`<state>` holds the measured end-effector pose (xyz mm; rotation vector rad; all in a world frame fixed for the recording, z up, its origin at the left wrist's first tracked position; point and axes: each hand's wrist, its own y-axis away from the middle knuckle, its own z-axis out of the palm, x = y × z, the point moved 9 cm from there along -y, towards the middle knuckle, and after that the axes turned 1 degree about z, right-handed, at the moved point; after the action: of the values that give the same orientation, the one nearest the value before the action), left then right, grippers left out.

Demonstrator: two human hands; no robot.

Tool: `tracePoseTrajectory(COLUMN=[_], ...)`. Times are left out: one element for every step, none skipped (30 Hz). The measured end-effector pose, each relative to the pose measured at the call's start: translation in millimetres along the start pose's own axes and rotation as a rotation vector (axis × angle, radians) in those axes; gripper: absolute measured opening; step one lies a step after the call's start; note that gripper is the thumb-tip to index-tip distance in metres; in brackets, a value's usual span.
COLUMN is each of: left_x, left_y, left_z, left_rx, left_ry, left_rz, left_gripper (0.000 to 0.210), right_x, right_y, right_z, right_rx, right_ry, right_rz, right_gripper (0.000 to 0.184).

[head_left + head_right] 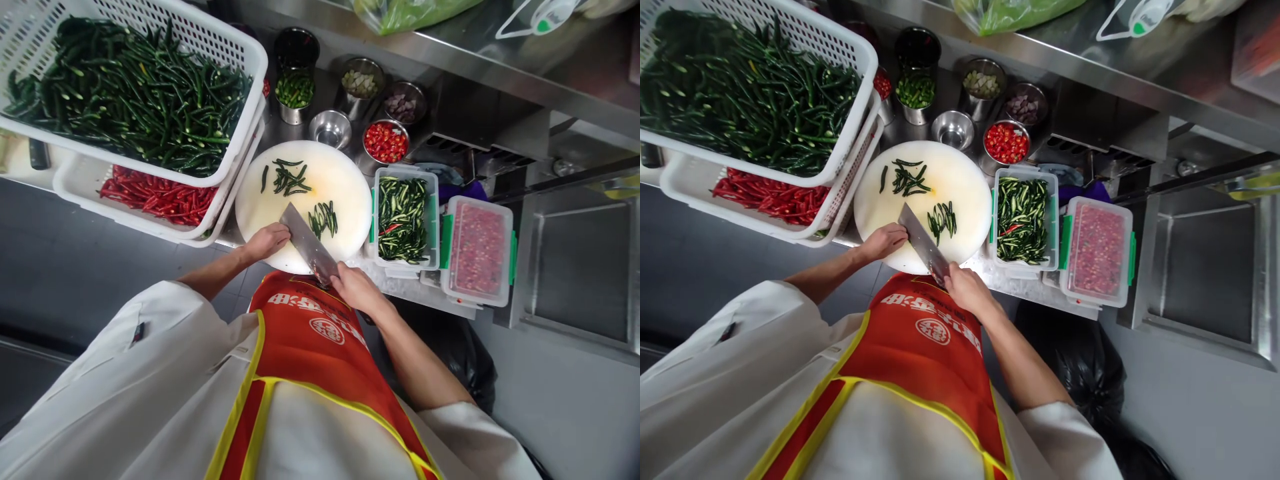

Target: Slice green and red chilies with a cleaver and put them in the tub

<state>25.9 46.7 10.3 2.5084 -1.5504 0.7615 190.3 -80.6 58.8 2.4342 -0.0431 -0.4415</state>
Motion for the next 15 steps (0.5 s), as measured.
tracePoseTrajectory(left_x=[0.2,0.9,2.1,3.5,4.2,3.3,-0.5,-8.1,-20.0,-35.4,-52.8,-70.7,-87.2,-101.8,-114.1], left_y=[0.6,1.2,1.7,1.8,1.5,0.3,-2.0,-5.3,-9.2,-13.3,-17.1,-20.9,-25.2,-30.5,-36.3], left_z=[-0.3,-0.9,-1.4,-2.1,-3.2,-5.5,-9.6,-16.0,-24.5,-35.2,-46.5,-56.9,-65.1,-70.3,-72.5], left_rx=[0.011,0.023,0.032,0.035,0.033,0.033,0.041,0.061,0.095,0.144,0.199,0.246,0.275,0.28,0.262], left_ry=[0.0,-0.002,-0.004,-0.004,-0.002,0.002,0.004,0.003,-0.005,-0.021,-0.044,-0.072,-0.098,-0.12,-0.138], left_rz=[0.01,0.022,0.038,0.052,0.063,0.06,0.038,-0.009,-0.083,-0.174,-0.27,-0.358,-0.424,-0.468,-0.494], left_gripper=[0.027,0.027,0.027,0.027,0.026,0.026,0.026,0.026,0.026,0.025,0.024,0.024,0.028,0.033,0.037], right_x=[-4.3,-7.7,-9.9,-10.6,-9.9,-7.8,-4.6,-0.7,3.1,6.0,7.5,7.5,6.4,5.0,4.5], right_y=[-7.4,-14.7,-21.1,-25.9,-28.5,-28.7,-26.7,-22.9,-18.0,-12.8,-8.1,-4.4,-2.0,-1.0,-1.2], right_z=[2.9,5.4,7.1,7.7,7.5,6.6,5.4,4.1,3.4,3.6,4.8,6.9,9.9,13.3,16.5], right_rx=[0.014,0.029,0.045,0.062,0.079,0.095,0.109,0.122,0.131,0.133,0.128,0.118,0.103,0.086,0.074], right_ry=[-0.002,-0.007,-0.014,-0.024,-0.037,-0.051,-0.061,-0.07,-0.078,-0.085,-0.093,-0.102,-0.111,-0.12,-0.127], right_rz=[0.009,0.017,0.024,0.028,0.029,0.03,0.035,0.042,0.048,0.048,0.041,0.024,-0.001,-0.024,-0.038], right_gripper=[0.023,0.023,0.024,0.024,0.023,0.023,0.024,0.024,0.024,0.024,0.024,0.023,0.022,0.02,0.019])
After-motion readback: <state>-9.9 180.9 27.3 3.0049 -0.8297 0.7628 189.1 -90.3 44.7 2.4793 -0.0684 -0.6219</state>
